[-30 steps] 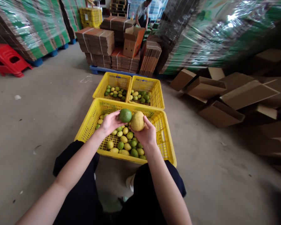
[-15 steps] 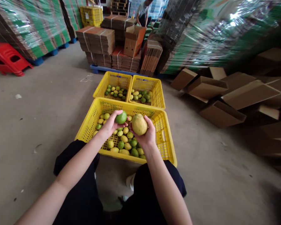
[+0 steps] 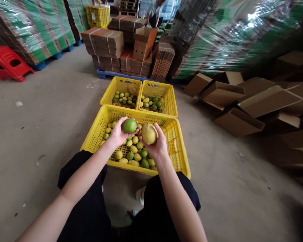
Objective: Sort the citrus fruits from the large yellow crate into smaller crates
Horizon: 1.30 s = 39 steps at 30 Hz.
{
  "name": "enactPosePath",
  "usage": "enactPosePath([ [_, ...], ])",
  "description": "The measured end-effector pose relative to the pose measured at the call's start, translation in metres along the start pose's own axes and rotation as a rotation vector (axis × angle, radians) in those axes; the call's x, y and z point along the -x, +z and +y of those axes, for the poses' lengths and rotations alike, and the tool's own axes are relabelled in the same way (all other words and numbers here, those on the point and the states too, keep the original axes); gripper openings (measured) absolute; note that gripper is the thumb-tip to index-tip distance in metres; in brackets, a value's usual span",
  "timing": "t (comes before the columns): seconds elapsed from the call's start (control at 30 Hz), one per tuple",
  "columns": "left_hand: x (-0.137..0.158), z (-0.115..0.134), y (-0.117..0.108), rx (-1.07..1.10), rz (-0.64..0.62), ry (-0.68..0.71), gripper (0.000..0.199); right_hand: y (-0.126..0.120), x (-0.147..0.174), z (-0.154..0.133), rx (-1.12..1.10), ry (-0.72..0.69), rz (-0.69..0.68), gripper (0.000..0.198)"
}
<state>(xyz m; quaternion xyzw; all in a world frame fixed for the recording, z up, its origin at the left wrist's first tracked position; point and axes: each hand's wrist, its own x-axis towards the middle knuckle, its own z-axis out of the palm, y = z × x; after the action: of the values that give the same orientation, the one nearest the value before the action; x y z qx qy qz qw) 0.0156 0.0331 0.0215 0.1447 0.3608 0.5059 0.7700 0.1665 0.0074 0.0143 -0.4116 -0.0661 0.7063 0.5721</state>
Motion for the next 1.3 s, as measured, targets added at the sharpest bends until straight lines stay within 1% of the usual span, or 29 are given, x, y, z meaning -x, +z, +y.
enactPosePath([
  [0.1,0.004,0.002,0.006,0.01,0.061,-0.013,0.009,0.004,0.007,-0.002,0.005,0.012,0.029,0.013],
  [0.17,0.005,0.003,0.007,0.001,0.101,-0.024,0.009,0.006,0.009,-0.003,-0.005,0.04,0.051,0.009],
  [0.23,0.005,0.003,0.005,0.013,0.131,-0.05,0.015,0.006,0.009,-0.004,-0.046,0.056,0.064,0.017],
  [0.33,0.002,0.004,0.003,0.056,0.156,-0.124,0.03,0.005,0.006,-0.005,-0.101,0.087,0.047,0.025],
  [0.43,-0.001,0.004,0.002,0.091,0.138,-0.162,0.033,0.003,0.003,-0.005,-0.106,0.13,0.035,0.028],
  [0.57,-0.002,0.003,0.003,0.109,0.116,-0.152,0.03,0.001,0.001,-0.005,-0.099,0.17,0.027,0.027],
  [0.67,-0.001,0.002,0.003,0.148,0.118,-0.178,0.027,0.003,0.003,-0.005,-0.053,0.155,0.041,0.027],
  [0.73,0.0,0.002,0.004,0.155,0.137,-0.153,0.02,0.006,0.006,-0.005,-0.024,0.107,0.06,0.02],
  [0.8,0.001,0.003,0.004,0.147,0.168,-0.105,0.013,0.007,0.008,-0.005,-0.005,0.069,0.067,0.009],
  [0.87,0.002,0.004,0.003,0.15,0.179,-0.081,0.011,0.008,0.009,-0.005,0.0,0.08,0.064,0.006],
  [0.93,0.001,0.004,0.001,0.166,0.171,-0.091,0.016,0.006,0.008,-0.005,-0.008,0.12,0.059,0.008],
  [1.07,-0.003,0.006,-0.004,0.184,0.177,-0.161,0.034,0.0,0.003,-0.004,-0.031,0.182,0.049,0.025],
  [1.13,-0.005,0.005,-0.006,0.196,0.193,-0.194,0.039,-0.002,0.0,-0.004,-0.048,0.207,0.033,0.03],
  [1.3,-0.006,0.002,-0.005,0.185,0.206,-0.239,0.039,0.0,0.001,-0.004,-0.076,0.257,0.004,0.034],
])
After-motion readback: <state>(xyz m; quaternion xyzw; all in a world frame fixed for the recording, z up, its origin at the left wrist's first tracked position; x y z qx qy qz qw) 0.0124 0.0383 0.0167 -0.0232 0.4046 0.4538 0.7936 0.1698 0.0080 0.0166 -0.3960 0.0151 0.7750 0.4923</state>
